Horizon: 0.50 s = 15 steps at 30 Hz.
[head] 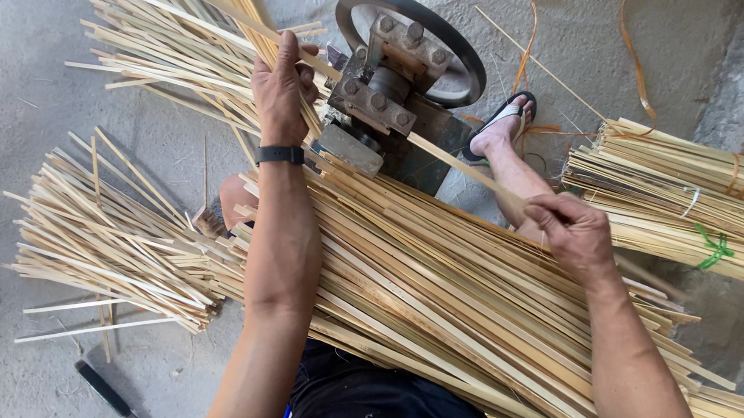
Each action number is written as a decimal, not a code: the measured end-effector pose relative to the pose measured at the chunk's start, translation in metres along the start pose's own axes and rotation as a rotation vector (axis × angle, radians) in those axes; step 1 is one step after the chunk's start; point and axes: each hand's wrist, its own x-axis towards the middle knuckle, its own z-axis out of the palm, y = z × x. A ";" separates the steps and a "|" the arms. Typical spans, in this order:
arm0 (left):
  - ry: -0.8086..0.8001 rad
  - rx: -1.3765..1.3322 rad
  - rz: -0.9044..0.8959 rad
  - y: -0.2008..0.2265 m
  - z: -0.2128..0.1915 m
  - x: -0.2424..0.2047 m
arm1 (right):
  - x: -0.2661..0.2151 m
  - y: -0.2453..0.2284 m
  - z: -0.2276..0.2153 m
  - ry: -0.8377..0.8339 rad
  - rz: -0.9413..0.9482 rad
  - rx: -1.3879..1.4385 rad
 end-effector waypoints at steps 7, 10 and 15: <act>0.082 -0.219 0.131 0.003 -0.012 0.006 | 0.022 0.001 0.019 0.050 -0.041 -0.228; 0.117 -0.262 0.059 0.004 -0.011 0.005 | 0.029 -0.017 0.036 0.051 -0.277 -0.202; 0.067 -0.070 0.076 -0.002 -0.017 0.011 | 0.016 -0.056 0.035 0.182 -0.555 -0.639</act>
